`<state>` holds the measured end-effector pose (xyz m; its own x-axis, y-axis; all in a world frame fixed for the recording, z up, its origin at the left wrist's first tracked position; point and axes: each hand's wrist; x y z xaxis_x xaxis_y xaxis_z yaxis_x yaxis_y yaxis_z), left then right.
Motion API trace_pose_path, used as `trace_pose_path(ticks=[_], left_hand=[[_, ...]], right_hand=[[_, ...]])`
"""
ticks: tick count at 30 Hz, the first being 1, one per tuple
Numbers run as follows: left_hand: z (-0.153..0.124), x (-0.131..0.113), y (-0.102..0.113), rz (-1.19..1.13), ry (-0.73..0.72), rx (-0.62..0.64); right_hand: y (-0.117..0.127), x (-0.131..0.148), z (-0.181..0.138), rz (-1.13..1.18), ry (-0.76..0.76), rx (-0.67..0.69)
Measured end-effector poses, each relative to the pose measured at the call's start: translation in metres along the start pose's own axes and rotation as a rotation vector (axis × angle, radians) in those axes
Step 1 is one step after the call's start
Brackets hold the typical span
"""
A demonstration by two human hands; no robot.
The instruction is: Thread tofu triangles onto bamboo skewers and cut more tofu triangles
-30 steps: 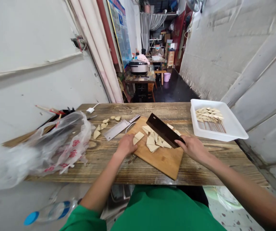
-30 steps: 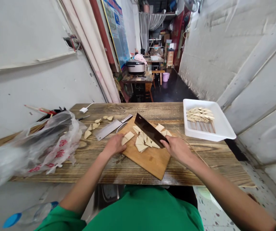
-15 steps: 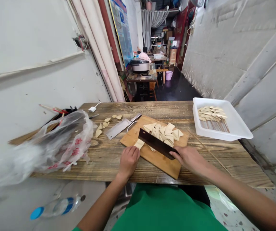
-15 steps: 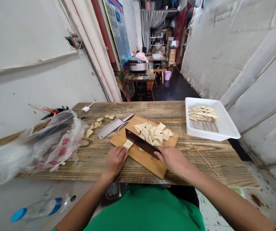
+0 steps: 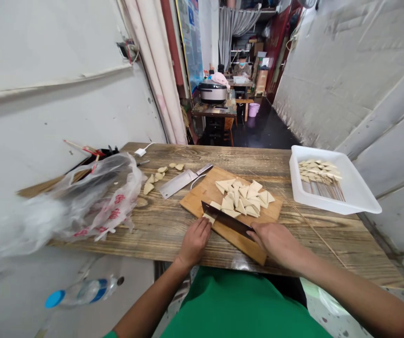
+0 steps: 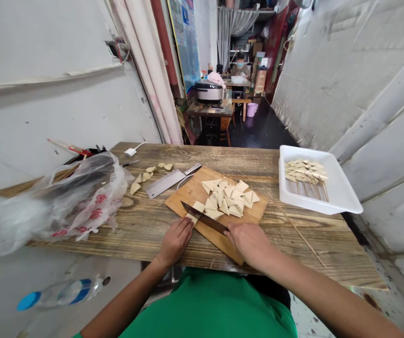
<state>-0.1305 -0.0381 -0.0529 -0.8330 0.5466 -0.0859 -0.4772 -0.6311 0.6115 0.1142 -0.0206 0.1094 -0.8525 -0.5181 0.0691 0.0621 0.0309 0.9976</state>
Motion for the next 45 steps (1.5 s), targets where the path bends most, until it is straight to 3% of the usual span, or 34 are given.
trace_pose_path(ticks=[9,20,27,31,36,38,41,45], left_hand=[[-0.001,-0.002,-0.001,0.029,0.024,0.033],[-0.003,-0.001,-0.002,-0.011,0.042,0.032],[-0.002,0.000,-0.003,-0.042,0.059,0.033],[0.006,-0.004,0.004,-0.080,0.096,-0.041],[0.017,-0.001,0.015,-0.119,0.309,-0.293],[0.026,0.005,0.014,-0.086,0.308,-0.336],[0.045,0.016,0.006,-0.087,0.182,-0.185],[0.071,0.034,-0.001,-0.209,0.019,0.245]], right_hand=[[0.005,-0.003,0.006,-0.028,0.051,-0.013],[0.011,0.008,0.010,-0.060,-0.008,0.066],[-0.004,0.016,0.019,-0.053,0.007,0.035],[-0.014,0.016,0.016,-0.058,0.007,-0.019],[-0.014,-0.008,-0.005,-0.041,-0.054,-0.183],[-0.012,-0.018,-0.011,-0.067,-0.107,-0.253],[-0.011,-0.029,-0.017,-0.075,-0.153,-0.296],[-0.016,-0.036,-0.026,-0.018,-0.171,-0.314]])
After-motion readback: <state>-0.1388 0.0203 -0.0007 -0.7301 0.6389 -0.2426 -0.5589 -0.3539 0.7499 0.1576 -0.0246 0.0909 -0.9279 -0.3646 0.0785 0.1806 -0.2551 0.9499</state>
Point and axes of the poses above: each hand's wrist, its own z-axis towards the middle knuckle, its own y-axis out of the back of the hand, x = y × z, and after that the axes turned 15 degrees about -x, right-handed
